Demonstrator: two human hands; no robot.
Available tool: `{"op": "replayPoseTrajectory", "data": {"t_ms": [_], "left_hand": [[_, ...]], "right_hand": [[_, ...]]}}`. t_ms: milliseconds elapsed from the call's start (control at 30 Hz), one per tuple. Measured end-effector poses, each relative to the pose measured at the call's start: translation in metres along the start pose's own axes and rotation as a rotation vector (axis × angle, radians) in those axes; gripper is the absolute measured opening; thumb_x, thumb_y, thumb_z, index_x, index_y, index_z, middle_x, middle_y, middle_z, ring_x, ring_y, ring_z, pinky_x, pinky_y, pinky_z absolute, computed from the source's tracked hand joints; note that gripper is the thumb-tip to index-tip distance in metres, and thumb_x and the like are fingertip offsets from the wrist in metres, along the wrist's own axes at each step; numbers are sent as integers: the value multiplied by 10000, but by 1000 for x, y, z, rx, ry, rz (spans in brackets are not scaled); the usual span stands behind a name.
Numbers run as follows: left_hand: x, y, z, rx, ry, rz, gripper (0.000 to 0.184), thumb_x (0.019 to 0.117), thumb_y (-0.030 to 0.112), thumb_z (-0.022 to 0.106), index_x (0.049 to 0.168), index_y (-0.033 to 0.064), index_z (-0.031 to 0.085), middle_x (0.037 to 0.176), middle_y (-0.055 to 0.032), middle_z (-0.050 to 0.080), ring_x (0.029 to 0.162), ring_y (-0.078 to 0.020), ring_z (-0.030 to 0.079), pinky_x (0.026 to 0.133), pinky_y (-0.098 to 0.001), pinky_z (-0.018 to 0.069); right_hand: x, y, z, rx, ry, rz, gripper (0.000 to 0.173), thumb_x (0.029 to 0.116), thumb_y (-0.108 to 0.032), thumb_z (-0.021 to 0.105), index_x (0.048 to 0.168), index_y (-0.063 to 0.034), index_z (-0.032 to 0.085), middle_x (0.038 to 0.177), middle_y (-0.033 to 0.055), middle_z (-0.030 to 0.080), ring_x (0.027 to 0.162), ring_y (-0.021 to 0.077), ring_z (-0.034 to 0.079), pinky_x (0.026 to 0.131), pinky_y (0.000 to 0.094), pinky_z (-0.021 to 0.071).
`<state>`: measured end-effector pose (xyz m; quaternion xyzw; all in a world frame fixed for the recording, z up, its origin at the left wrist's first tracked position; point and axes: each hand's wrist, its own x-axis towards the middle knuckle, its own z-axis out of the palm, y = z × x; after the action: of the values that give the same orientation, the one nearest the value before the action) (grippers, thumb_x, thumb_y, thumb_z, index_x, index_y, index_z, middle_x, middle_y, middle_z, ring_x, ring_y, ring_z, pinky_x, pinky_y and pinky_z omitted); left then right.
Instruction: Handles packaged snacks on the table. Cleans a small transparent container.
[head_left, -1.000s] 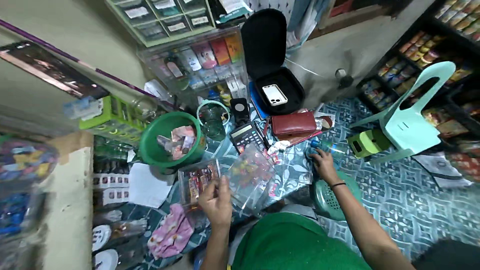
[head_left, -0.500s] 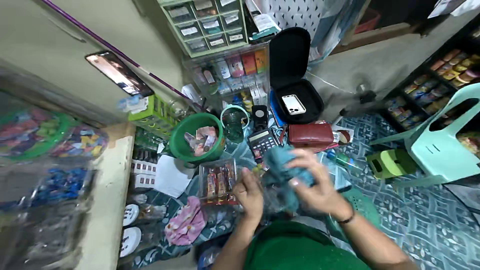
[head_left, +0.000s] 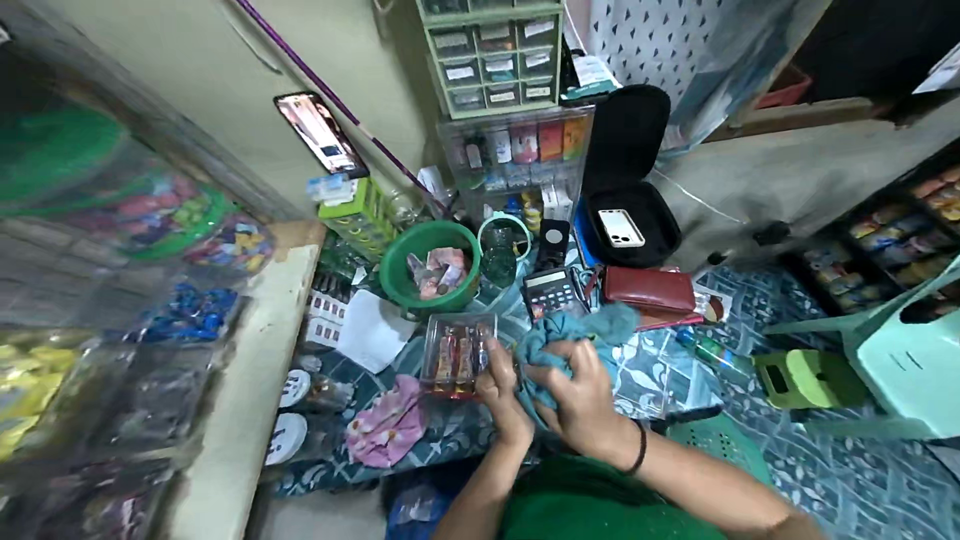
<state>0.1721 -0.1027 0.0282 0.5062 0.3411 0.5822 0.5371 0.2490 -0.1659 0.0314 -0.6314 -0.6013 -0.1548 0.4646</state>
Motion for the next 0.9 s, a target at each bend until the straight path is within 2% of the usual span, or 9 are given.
{"op": "replayPoseTrajectory", "data": {"t_ms": [67,167,233,367,467,567,700,833,900], "left_hand": [[1,1,-2,28,-17,-2,510,1084,199,326,610,201,513,550,127,512,529,23,544,551,-180,501],[5,3,-6,68,12,-2,544,1085,186,317,557,235,439,455,152,406,379,37,414,397,-137,384],[8,5,-10,66,85,-45,545,1094,210,326,565,223,457,448,141,417,368,25,420,385,-148,388],[23,18,-13,68,208,-163,505,1116,294,315,737,124,604,617,83,605,594,-9,631,601,-217,569],[29,15,-13,76,189,-189,541,1113,313,323,640,151,530,536,80,518,496,-30,553,528,-238,526],[26,16,-11,105,139,-146,570,1113,272,309,575,182,474,479,105,465,433,-15,501,477,-208,484],[24,15,-16,115,93,-79,537,1110,251,292,610,191,480,499,128,440,443,21,463,477,-162,434],[11,10,-19,91,-105,-46,578,1106,270,204,599,191,472,469,140,461,403,46,443,421,-139,404],[3,4,-22,130,-249,20,643,1097,337,184,734,76,647,577,109,587,468,72,460,471,-125,407]], "right_hand": [[3,5,1,7,22,-3,162,938,-302,608,1002,-184,700,1000,116,664,936,253,633,819,319,530],[15,44,-3,-70,-7,196,183,871,-201,675,970,-68,752,1030,225,695,922,392,694,733,482,585],[15,81,-12,2,-110,409,230,923,-177,660,1048,0,734,1116,245,665,1003,408,674,807,550,565],[-14,120,-33,284,-170,455,365,954,-323,669,1144,-15,715,1151,156,686,1107,210,644,983,379,519],[-19,107,-44,284,-297,347,497,871,-466,750,1182,-78,745,1142,132,697,1069,199,658,941,384,542],[-9,95,-54,244,-411,320,389,874,-425,758,1061,-85,790,1073,125,712,997,209,671,880,393,554],[4,87,-72,395,-344,356,288,900,-332,737,1017,-76,794,1056,44,719,1007,54,651,920,234,529],[22,73,-79,714,-239,451,413,1008,-353,600,1251,-37,709,1249,-18,708,1157,18,631,1040,246,507],[30,57,-66,772,-169,540,438,1029,-321,563,1313,3,644,1261,-16,705,1118,1,652,998,227,539]]}}
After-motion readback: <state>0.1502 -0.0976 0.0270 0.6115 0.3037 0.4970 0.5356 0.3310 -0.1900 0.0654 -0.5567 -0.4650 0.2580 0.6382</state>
